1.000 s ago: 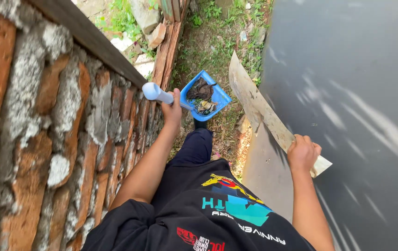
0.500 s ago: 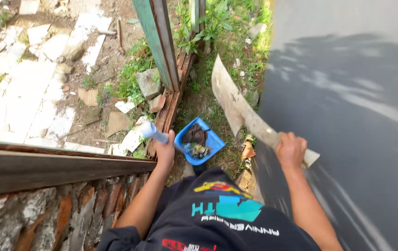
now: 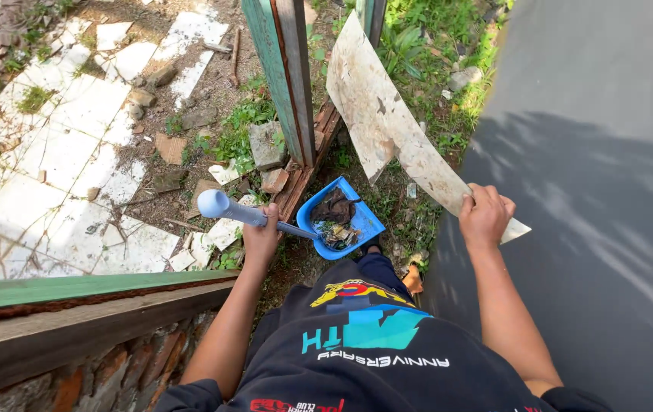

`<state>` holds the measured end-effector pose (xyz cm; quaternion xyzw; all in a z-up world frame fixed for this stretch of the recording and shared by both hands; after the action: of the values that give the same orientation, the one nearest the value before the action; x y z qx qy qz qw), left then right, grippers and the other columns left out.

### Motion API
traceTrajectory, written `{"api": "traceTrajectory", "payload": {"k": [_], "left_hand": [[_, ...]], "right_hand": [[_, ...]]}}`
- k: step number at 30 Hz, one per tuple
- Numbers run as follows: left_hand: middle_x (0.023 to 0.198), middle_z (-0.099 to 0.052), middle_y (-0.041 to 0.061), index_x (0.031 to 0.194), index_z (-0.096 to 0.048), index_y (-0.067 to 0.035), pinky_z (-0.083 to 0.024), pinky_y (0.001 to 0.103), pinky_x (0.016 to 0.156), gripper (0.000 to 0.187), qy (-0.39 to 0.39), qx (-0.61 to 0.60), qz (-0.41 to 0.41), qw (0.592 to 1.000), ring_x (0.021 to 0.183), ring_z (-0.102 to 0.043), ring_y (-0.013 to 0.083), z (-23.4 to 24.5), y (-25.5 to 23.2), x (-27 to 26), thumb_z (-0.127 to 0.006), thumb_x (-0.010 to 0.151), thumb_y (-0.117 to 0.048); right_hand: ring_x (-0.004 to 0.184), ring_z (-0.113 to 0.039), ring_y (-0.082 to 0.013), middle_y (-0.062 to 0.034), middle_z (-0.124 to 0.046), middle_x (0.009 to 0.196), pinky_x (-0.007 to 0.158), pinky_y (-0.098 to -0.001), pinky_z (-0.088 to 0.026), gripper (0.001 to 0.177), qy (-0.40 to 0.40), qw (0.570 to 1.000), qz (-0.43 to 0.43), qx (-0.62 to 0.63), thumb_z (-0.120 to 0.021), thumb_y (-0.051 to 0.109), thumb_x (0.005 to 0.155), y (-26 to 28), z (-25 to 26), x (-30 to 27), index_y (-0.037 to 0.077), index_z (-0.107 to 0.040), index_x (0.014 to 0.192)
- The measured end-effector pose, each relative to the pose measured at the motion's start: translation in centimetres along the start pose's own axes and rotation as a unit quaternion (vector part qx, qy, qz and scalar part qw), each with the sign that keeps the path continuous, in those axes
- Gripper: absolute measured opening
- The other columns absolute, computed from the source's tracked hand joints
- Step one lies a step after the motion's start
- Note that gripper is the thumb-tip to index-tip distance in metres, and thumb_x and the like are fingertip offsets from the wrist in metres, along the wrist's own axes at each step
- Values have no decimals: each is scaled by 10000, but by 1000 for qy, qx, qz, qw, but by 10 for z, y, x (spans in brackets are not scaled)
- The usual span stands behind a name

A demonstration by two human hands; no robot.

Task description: Collecting debris and pulling weeds in an outdoor garden area.

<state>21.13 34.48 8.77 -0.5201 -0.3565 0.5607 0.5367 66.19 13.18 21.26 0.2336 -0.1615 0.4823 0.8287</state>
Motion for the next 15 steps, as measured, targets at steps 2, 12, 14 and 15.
{"api": "traceTrajectory", "payload": {"k": [2,12,14,15], "left_hand": [[718,-629,18,793,-651,-52,-478,299,626,418,-4,-39,-58,998,669,-593,109,-3,-16,5,-615,1036,-390],[715,-652,17,768,-627,-49,-483,301,664,430,-57,15,-70,996,694,-586,113,-48,-37,29,-607,1038,-384],[706,-651,12,767,-628,-52,-481,305,657,429,-76,17,-56,995,685,-581,115,-52,-33,23,-604,1033,-387],[697,-649,8,766,-628,-55,-479,309,650,427,-84,20,-42,995,677,-576,116,-55,-28,20,-601,1029,-390]], "right_hand": [[988,-617,-293,-55,-686,1024,986,-426,-407,241,1,1000,26,14,-752,128,896,3,-23,32,112,-761,1136],[972,-618,-304,-71,-687,1026,984,-428,-409,259,24,985,133,106,-758,129,888,34,-113,206,114,-759,1147],[975,-620,-303,-78,-687,1030,986,-435,-405,265,13,980,154,126,-762,132,882,47,-133,241,103,-754,1146],[978,-622,-302,-85,-688,1033,988,-441,-402,273,2,976,166,140,-767,135,876,55,-142,256,93,-749,1145]]}}
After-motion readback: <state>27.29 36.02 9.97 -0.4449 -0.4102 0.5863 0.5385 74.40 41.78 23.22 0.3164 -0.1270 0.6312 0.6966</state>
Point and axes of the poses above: each hand's wrist, its own x-axis towards the middle knuckle, its own z-axis out of the back of the hand, y = z × x, the point moved 9 cm from there along x, towards the middle knuckle
